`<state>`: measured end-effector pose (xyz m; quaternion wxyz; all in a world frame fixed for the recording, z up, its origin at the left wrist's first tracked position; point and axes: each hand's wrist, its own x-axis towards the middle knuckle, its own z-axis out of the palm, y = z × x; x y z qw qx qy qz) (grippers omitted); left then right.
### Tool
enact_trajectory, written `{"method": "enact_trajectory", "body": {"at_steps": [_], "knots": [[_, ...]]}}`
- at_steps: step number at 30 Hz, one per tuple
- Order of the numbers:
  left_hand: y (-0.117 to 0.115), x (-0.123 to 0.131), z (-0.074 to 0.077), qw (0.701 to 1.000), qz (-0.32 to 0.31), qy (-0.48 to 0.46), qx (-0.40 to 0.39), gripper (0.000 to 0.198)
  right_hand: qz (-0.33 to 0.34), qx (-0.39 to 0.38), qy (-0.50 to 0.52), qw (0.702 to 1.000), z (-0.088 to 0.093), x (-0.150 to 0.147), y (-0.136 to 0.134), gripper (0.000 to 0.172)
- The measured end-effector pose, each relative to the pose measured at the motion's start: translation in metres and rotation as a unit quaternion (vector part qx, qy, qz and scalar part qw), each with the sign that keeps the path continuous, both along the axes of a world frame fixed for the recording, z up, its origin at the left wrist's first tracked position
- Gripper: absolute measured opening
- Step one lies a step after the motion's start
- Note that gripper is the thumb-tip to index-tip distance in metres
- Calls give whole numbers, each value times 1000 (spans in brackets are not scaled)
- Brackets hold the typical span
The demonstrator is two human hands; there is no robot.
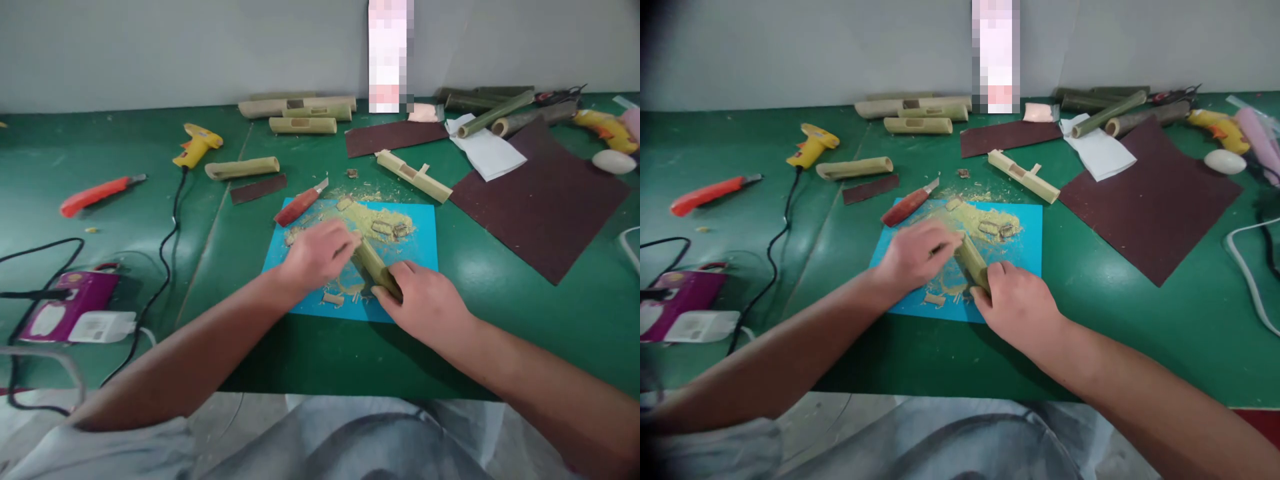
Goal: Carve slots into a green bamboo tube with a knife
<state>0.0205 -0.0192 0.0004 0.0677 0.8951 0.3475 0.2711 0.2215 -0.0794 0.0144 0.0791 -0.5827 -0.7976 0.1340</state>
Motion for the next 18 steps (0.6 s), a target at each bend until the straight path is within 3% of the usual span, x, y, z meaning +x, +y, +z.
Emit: {"method": "enact_trajectory", "body": {"at_steps": [1,5,9,12,16,18], "knots": [[0,0,1,1000,15,-11,15,31,-1,1,0,1000,0,0,0,22],[-3,1,0,997,-72,36,-2,31,4,0,11,1000,-1,0,0,20],[-4,2,-1,999,11,-29,-14,29,-1,1,10,1000,-2,0,0,22],[-6,2,0,997,-61,6,-45,34,0,-5,13,1000,-2,0,1,19],[-7,2,1,999,3,-28,-18,27,-1,-1,13,1000,-2,0,0,22],[-7,3,2,999,-17,-21,-23,28,-1,2,13,1000,-2,0,0,22]]}}
